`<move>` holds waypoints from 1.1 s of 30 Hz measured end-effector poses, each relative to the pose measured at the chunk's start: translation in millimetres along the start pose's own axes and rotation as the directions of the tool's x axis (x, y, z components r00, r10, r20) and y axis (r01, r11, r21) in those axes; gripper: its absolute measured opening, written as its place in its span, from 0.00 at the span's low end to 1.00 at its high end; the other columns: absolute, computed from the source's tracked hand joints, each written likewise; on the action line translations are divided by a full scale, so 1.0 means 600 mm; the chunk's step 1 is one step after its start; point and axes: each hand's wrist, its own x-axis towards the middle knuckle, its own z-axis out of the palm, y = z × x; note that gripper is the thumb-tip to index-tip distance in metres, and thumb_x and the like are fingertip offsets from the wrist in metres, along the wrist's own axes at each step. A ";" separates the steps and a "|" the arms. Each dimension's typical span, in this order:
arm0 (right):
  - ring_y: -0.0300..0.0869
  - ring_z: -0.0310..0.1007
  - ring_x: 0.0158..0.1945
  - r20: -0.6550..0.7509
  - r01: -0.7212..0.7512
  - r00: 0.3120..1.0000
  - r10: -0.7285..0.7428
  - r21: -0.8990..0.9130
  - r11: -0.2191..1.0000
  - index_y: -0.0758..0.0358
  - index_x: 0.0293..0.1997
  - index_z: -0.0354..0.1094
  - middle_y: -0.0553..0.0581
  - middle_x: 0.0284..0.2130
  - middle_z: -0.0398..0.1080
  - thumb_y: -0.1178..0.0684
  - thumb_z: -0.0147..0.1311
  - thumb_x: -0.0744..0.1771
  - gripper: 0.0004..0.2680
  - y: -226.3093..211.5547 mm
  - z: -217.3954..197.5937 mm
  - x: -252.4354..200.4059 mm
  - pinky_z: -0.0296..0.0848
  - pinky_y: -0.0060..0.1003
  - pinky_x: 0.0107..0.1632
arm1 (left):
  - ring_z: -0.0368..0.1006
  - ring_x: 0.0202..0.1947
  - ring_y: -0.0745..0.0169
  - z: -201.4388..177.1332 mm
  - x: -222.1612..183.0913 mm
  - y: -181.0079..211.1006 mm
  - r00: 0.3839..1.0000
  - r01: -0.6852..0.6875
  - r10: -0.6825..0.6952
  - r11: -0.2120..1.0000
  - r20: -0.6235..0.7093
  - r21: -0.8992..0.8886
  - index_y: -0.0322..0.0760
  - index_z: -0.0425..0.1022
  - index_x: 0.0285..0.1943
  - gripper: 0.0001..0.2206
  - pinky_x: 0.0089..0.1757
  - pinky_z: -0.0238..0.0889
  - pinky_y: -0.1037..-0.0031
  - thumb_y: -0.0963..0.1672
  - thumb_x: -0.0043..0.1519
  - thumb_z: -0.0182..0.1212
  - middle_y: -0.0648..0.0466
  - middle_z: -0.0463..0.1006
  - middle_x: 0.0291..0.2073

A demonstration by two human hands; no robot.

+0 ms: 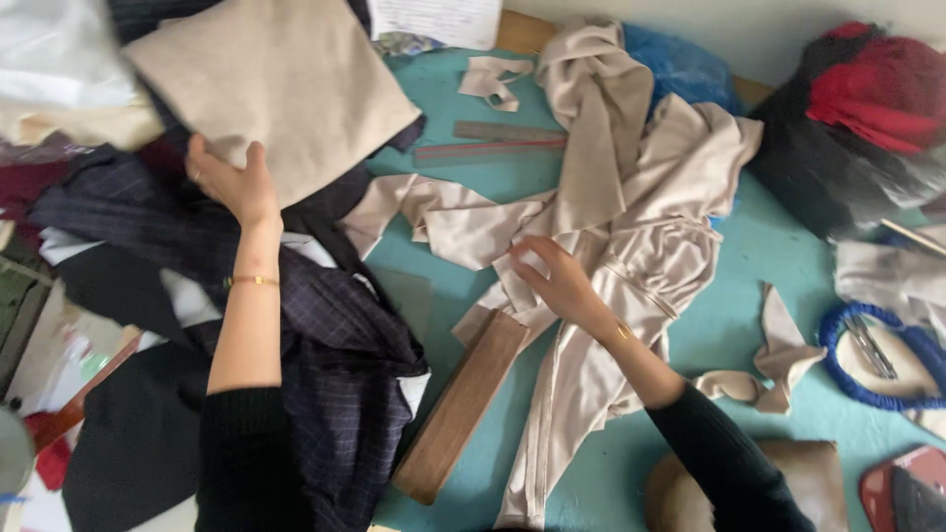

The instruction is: Ironing and arranging beige fabric on a workbench, including rinsing a tray at a sink

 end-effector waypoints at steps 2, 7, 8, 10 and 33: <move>0.52 0.70 0.63 -0.069 -0.085 0.995 0.076 -0.129 0.988 0.51 0.54 0.73 0.57 0.54 0.73 0.49 0.58 0.68 0.10 0.039 -0.048 -0.086 0.65 0.47 0.63 | 0.47 0.74 0.36 -0.027 -0.065 0.085 0.981 -0.189 0.193 0.976 -0.027 0.106 0.37 0.55 0.73 0.36 0.69 0.34 0.49 0.43 0.61 0.78 0.36 0.49 0.70; 0.54 0.73 0.52 -0.350 -0.280 0.927 0.133 -0.413 0.866 0.53 0.49 0.74 0.56 0.42 0.74 0.51 0.60 0.67 0.07 0.086 -0.148 -0.216 0.67 0.47 0.58 | 0.55 0.62 0.24 -0.012 -0.275 0.262 0.812 -0.503 0.510 0.858 0.284 -0.101 0.33 0.64 0.64 0.24 0.60 0.41 0.42 0.37 0.60 0.68 0.34 0.64 0.57; 0.54 0.72 0.51 -0.387 -0.328 0.911 0.142 -0.471 0.819 0.53 0.50 0.73 0.57 0.42 0.73 0.50 0.62 0.67 0.08 0.099 -0.158 -0.236 0.67 0.47 0.58 | 0.67 0.52 0.22 0.008 -0.317 0.258 0.709 -0.570 0.586 0.804 0.393 -0.171 0.31 0.74 0.54 0.17 0.56 0.53 0.44 0.37 0.55 0.67 0.35 0.74 0.46; 0.54 0.71 0.50 -0.417 -0.362 0.898 0.140 -0.521 0.773 0.52 0.52 0.73 0.56 0.43 0.71 0.47 0.65 0.65 0.12 0.150 -0.154 -0.251 0.69 0.47 0.55 | 0.68 0.54 0.29 0.020 -0.418 0.282 0.608 -0.605 0.619 0.767 0.497 -0.216 0.38 0.76 0.56 0.18 0.58 0.51 0.47 0.42 0.56 0.67 0.41 0.77 0.46; 0.32 0.56 0.43 -0.938 -0.036 0.314 0.145 0.140 0.989 0.54 0.44 0.56 0.46 0.38 0.59 0.50 0.44 0.76 0.06 -0.147 -0.453 -0.542 0.61 0.29 0.53 | 0.51 0.26 0.70 -0.079 -0.887 0.648 -0.051 0.246 0.601 0.782 0.798 -0.573 0.42 0.57 0.30 0.15 0.32 0.46 0.73 0.48 0.69 0.49 0.62 0.55 0.21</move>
